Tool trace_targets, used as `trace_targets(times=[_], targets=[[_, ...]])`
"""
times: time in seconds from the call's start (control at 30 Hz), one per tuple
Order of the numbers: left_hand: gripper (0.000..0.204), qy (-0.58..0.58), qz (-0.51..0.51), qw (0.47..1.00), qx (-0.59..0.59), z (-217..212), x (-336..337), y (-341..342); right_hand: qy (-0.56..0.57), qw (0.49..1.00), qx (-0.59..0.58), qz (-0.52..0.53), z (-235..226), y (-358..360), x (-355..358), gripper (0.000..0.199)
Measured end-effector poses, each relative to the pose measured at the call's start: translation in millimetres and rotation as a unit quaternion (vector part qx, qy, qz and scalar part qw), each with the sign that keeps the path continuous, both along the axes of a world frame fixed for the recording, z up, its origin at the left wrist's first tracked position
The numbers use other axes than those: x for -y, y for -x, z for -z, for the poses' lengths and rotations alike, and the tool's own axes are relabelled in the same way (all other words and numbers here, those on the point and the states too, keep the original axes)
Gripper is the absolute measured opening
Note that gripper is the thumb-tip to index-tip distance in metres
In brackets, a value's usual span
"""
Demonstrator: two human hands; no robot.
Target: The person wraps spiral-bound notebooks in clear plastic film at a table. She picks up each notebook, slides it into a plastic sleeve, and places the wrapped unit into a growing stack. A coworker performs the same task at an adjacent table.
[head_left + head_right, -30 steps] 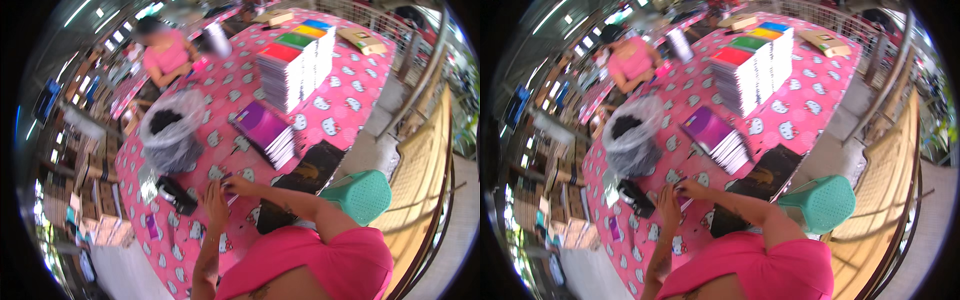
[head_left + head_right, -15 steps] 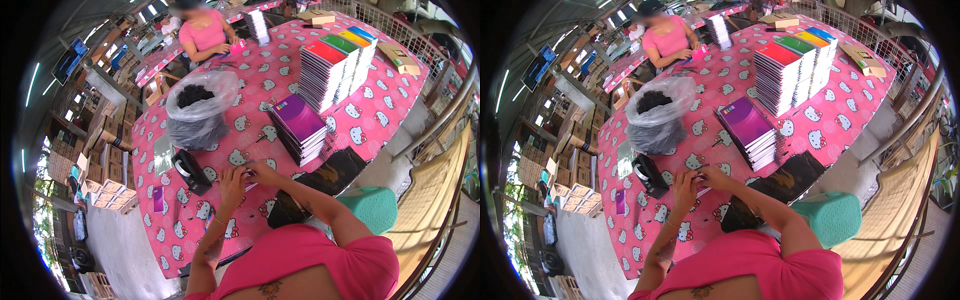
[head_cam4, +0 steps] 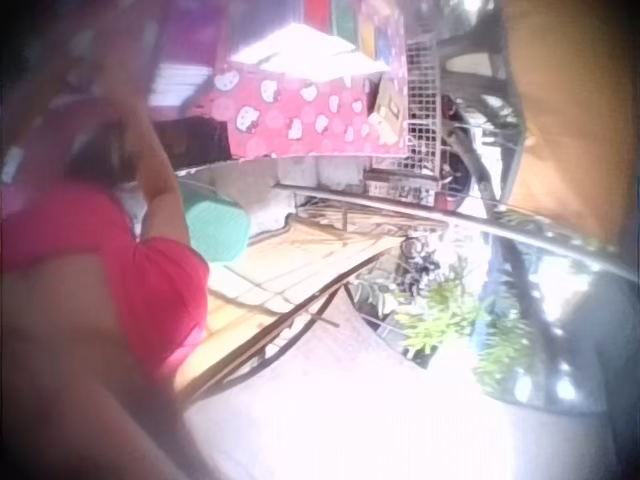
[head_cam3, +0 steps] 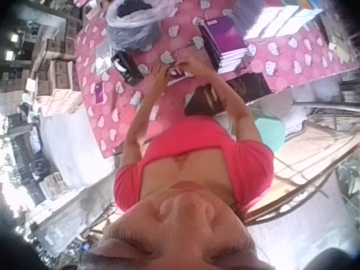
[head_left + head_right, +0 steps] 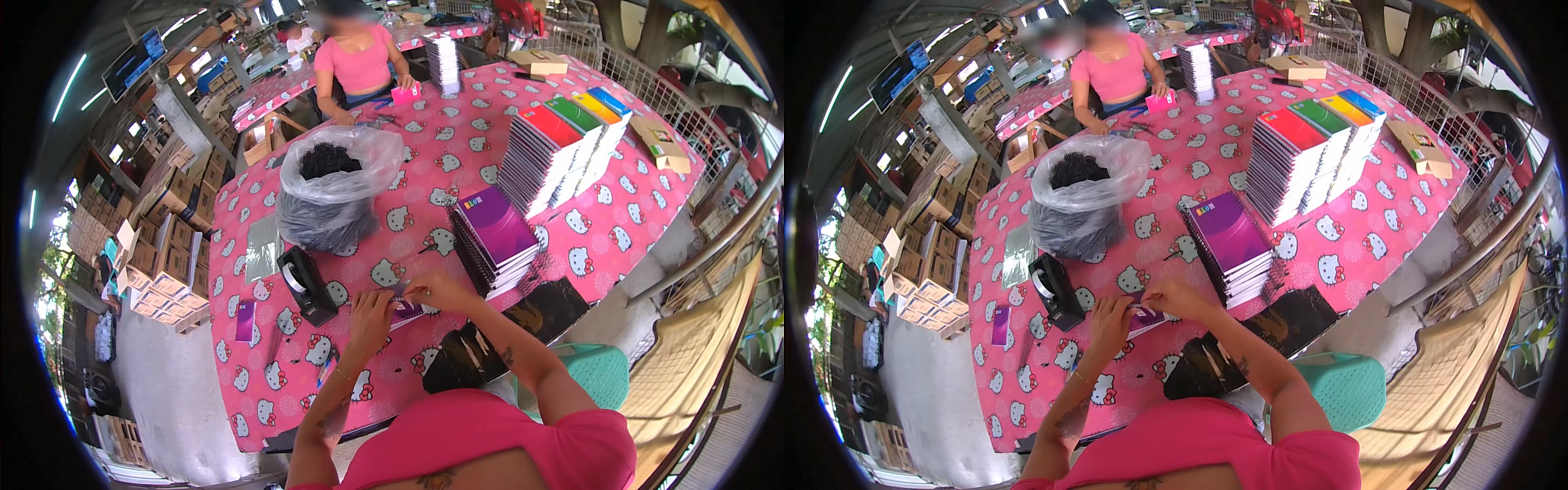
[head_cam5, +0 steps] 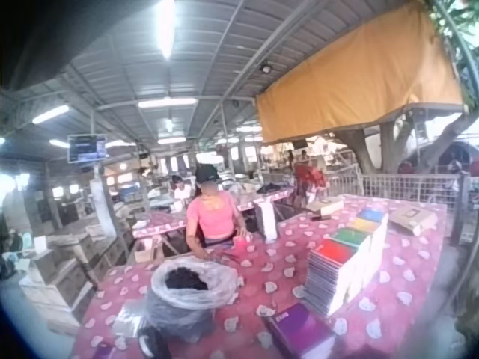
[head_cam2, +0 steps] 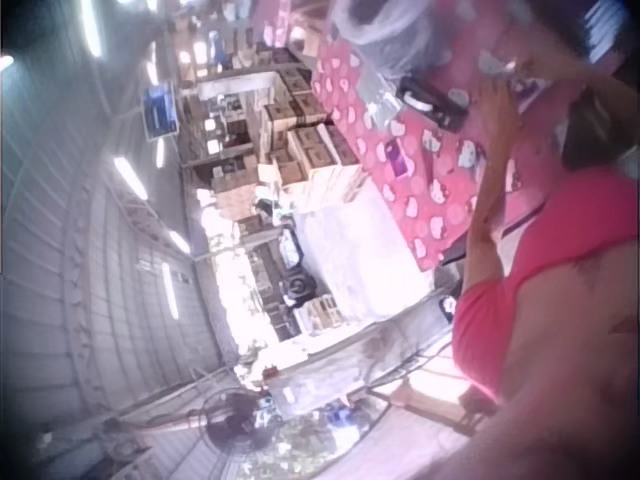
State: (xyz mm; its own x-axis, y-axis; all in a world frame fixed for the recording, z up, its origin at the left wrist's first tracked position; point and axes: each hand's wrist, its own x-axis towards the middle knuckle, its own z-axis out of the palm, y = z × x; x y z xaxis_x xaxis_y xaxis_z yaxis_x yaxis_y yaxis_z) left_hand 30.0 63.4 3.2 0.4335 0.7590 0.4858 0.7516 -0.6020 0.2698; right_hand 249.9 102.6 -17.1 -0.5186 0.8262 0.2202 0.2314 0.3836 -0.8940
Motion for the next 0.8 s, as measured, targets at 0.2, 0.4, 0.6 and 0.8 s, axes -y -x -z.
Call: trace_targets(times=[0.2, 0.4, 0.6, 0.8], targets=[[0.018, 0.015, 0.050, 0.998, -0.028, -13, -2, -5, -0.087, 0.991, -0.028, 0.095, -6, 12, 12, 0.018], [0.021, -0.074, 0.063, 0.995, 0.016, -111, 2, -33, -0.260, 0.913, -0.070, 0.307, -104, 3, 76, 0.034], [0.027, -0.177, 0.242, 0.949, 0.096, -158, -34, -111, -0.193, 0.881, 0.089, 0.422, -160, -115, 104, 0.088], [0.031, -0.063, 0.335, 0.936, 0.090, -108, -57, -138, -0.074, 0.938, -0.021, 0.338, -127, -149, 78, 0.077]])
